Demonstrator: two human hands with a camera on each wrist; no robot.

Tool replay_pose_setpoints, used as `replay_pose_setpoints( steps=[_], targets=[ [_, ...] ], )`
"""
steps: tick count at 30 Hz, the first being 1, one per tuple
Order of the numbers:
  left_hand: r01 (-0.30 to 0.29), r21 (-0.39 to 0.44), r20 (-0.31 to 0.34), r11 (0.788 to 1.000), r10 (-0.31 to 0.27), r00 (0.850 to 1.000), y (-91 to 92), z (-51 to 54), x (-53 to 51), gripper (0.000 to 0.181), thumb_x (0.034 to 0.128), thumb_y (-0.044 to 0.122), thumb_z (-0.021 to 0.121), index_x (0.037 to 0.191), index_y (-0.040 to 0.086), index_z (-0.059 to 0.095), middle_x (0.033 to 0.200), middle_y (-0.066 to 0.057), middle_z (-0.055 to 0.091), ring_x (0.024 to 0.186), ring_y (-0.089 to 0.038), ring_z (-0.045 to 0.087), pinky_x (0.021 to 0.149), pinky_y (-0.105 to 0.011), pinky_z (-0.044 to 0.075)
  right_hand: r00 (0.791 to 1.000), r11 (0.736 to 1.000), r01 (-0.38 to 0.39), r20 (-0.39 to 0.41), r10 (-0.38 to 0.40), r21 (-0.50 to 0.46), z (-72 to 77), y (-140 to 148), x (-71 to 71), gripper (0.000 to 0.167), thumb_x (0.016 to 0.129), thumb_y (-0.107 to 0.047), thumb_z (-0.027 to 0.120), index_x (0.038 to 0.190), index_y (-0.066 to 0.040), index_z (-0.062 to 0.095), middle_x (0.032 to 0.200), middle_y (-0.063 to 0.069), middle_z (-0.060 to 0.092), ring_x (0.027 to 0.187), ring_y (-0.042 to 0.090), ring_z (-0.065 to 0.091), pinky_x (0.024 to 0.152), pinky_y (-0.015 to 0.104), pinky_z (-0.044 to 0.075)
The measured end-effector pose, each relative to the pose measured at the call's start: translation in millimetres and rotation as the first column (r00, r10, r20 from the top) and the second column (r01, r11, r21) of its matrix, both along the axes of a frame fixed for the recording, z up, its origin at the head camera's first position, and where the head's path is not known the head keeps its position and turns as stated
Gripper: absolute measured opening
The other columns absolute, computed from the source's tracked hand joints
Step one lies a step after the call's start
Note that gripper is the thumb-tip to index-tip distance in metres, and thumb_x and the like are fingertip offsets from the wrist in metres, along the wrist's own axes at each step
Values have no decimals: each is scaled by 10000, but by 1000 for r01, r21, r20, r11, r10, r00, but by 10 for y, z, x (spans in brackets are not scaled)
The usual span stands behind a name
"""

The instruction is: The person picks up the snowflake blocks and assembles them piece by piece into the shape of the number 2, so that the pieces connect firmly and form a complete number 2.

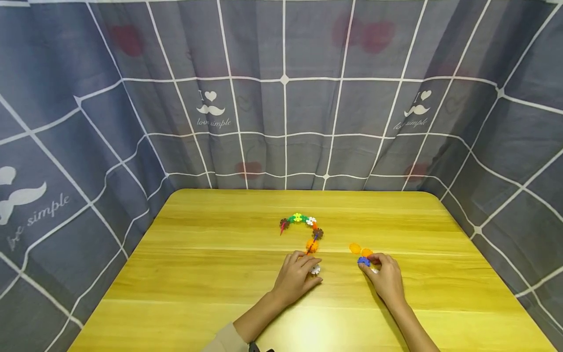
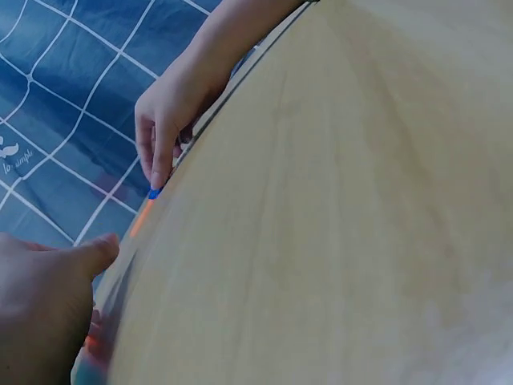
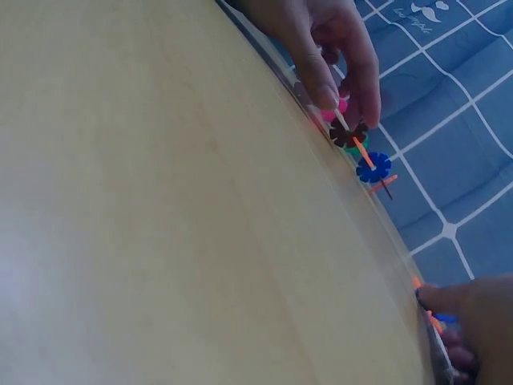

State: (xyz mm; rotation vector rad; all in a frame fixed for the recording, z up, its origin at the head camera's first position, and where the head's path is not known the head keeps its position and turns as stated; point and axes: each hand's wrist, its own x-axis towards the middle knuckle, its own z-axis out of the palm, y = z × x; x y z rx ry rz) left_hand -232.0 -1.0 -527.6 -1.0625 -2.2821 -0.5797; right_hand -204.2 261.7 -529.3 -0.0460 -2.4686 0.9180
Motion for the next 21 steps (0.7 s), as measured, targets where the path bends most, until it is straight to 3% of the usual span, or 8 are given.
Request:
replay_pose_setpoints(
  steps=[3,5,8,11,13,17,21],
  targets=[
    [17,1,19,1000,-17,1000,-3,-7,-15,448,794,354,715,1152,100,623,1108,-8,619,1012,-167,479,885,-318,391,994,997,-51,-97,45,-61,26,-68,-7,246,724,-65,784,888,-13,607,752,39,623,645,152,568,577,219,473],
    [26,1,31,1000,-26,999,-6,-13,-24,434,811,329,705,1161,87,618,1117,-18,612,1012,-170,474,895,-323,389,978,988,-108,-188,87,-106,34,-144,-17,242,719,5,768,905,-27,617,733,25,636,620,111,582,535,152,468],
    [37,17,53,999,-38,998,-13,-28,-40,384,830,296,690,1147,88,627,1094,-7,618,1007,-169,475,895,-323,389,946,951,-243,-262,189,-191,17,-305,-34,231,744,45,730,945,-42,658,783,45,670,663,111,624,580,134,488],
    [66,77,114,995,-74,991,-27,-35,-51,334,831,254,694,1122,98,641,1065,16,628,1006,-155,471,888,-301,394,925,890,-361,-230,303,-279,-33,-478,-56,176,783,20,699,945,-46,681,838,73,684,712,157,657,623,179,515],
    [88,130,161,988,-108,981,-40,-34,-51,320,824,238,702,1107,99,648,1059,24,634,1003,-142,465,868,-280,401,918,859,-395,-180,354,-327,-51,-583,-58,138,793,20,686,921,-29,680,831,90,683,710,204,663,632,228,530],
    [106,190,230,976,-150,962,-54,-28,-48,305,823,246,701,1090,105,660,1064,39,639,998,-118,457,838,-256,408,896,831,-443,-121,428,-336,112,-729,23,107,800,56,664,901,21,667,806,125,672,705,273,658,639,297,542],
    [113,210,245,971,-164,956,-56,-34,-54,291,813,245,709,1064,102,675,1051,40,644,995,-115,461,833,-254,412,867,813,-496,-122,483,-307,250,-774,77,97,813,63,647,905,38,661,812,146,669,714,297,654,646,307,541]
  ],
)
